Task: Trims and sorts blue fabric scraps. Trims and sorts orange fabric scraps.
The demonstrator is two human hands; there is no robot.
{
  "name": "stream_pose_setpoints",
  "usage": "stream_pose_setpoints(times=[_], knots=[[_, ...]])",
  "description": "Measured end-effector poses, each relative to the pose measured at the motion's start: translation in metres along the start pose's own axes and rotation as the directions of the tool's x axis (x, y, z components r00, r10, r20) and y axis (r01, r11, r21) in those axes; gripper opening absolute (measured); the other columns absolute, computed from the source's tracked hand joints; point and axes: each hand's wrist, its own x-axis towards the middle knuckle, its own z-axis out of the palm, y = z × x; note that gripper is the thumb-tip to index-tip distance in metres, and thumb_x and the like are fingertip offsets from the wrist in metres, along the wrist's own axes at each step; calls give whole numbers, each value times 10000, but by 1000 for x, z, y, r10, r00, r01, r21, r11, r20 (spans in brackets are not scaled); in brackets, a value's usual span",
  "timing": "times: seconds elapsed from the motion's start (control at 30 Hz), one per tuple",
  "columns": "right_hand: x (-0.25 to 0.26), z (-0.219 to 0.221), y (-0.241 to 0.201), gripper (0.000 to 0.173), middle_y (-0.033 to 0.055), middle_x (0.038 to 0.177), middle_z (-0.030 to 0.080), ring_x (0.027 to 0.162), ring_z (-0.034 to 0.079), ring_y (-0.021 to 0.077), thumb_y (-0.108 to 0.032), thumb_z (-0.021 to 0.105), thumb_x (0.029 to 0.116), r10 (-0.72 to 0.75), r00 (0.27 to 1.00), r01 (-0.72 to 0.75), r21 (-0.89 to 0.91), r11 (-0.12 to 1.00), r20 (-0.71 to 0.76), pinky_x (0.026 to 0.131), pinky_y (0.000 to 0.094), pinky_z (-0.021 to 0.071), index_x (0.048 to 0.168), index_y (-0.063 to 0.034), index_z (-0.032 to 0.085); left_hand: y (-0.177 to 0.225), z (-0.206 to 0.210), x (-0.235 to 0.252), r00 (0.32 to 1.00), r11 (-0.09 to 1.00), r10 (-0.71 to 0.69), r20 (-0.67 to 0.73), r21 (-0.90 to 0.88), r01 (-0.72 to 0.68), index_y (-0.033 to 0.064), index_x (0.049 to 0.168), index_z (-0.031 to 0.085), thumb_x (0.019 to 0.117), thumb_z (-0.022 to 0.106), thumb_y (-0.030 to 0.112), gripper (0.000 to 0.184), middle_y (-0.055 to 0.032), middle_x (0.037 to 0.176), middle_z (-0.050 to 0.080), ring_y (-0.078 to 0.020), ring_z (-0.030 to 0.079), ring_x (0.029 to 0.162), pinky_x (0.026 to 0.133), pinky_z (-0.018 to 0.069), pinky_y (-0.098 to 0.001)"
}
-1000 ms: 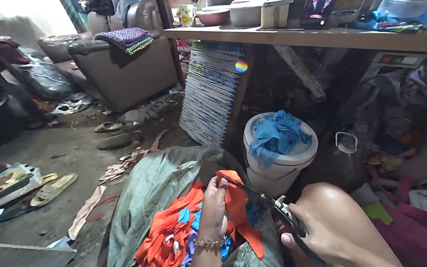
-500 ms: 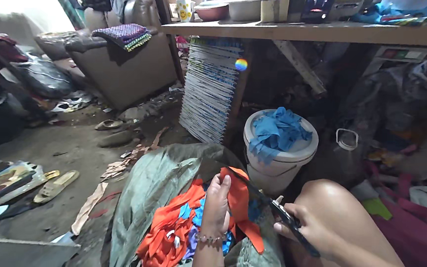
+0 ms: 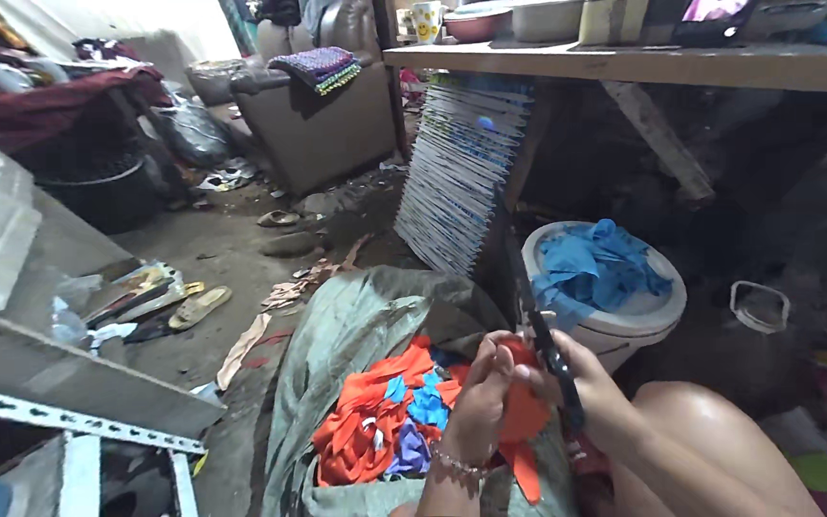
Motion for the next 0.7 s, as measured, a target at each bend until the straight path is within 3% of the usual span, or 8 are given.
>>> stream_pose_setpoints(times=[0.03,0.1,0.23,0.3,0.37,0.53,0.6,0.7], knots=[[5,1,-9,321,-45,848,653,698,643,46,-205,754,865,20,1000,-19,45,999,-11,633,237,576,1089,-43,590,-2,-5,-1,997,1000,15,76,-9,-14,-6,1406,358,937,655,559,792,-13,1208,635,-79,638,1084,947,551,-295],[13,-5,-24,314,-36,802,661,655,653,71,-220,748,880,6,999,-3,107,994,-34,601,251,588,1098,-58,589,-7,-13,-4,972,998,-28,234,60,14,-40,1459,297,854,743,567,966,-17,1249,644,-85,644,1118,986,543,-312],[26,-31,-59,308,-31,780,675,617,644,72,-303,745,874,-99,983,108,49,993,-157,562,232,573,1124,-150,650,-23,-24,-1,863,890,-374,340,393,231,-57,1320,574,938,714,204,484,-64,1068,736,-82,688,974,930,552,-307],[31,-50,-69,320,-34,812,686,628,653,68,-332,749,878,-169,965,177,23,984,-202,563,220,582,1152,-195,659,-25,-34,3,820,791,-495,288,540,288,-33,1198,648,964,653,86,263,-72,1047,707,-81,659,949,913,545,-316],[35,-69,-69,328,-26,771,680,607,647,63,-372,774,853,-199,947,214,33,976,-253,552,209,572,1122,-217,669,-15,-41,8,809,686,-554,197,659,309,-29,1176,666,979,610,58,223,-109,1073,699,-127,657,979,930,538,-369],[27,-106,-29,421,-12,971,713,685,670,86,-453,765,867,-215,948,189,-130,973,-236,588,225,582,1160,-186,623,64,-40,25,938,636,-343,-45,723,268,10,1139,689,968,575,43,209,-81,1015,700,-117,684,868,774,599,-338],[18,-110,-5,421,10,1096,744,749,711,96,-406,745,891,-190,964,159,-169,973,-187,621,236,594,1161,-125,587,100,-46,36,958,665,-240,-155,693,278,27,1180,689,993,544,38,237,-74,1011,721,-113,712,829,731,624,-314],[-1,-104,28,445,-27,1143,733,864,719,76,-379,736,917,-123,982,96,-189,977,-141,714,262,615,1215,-90,576,142,-69,50,970,631,-70,-232,743,223,35,1222,668,1010,518,-9,263,-76,990,727,-130,704,775,709,617,-326]])
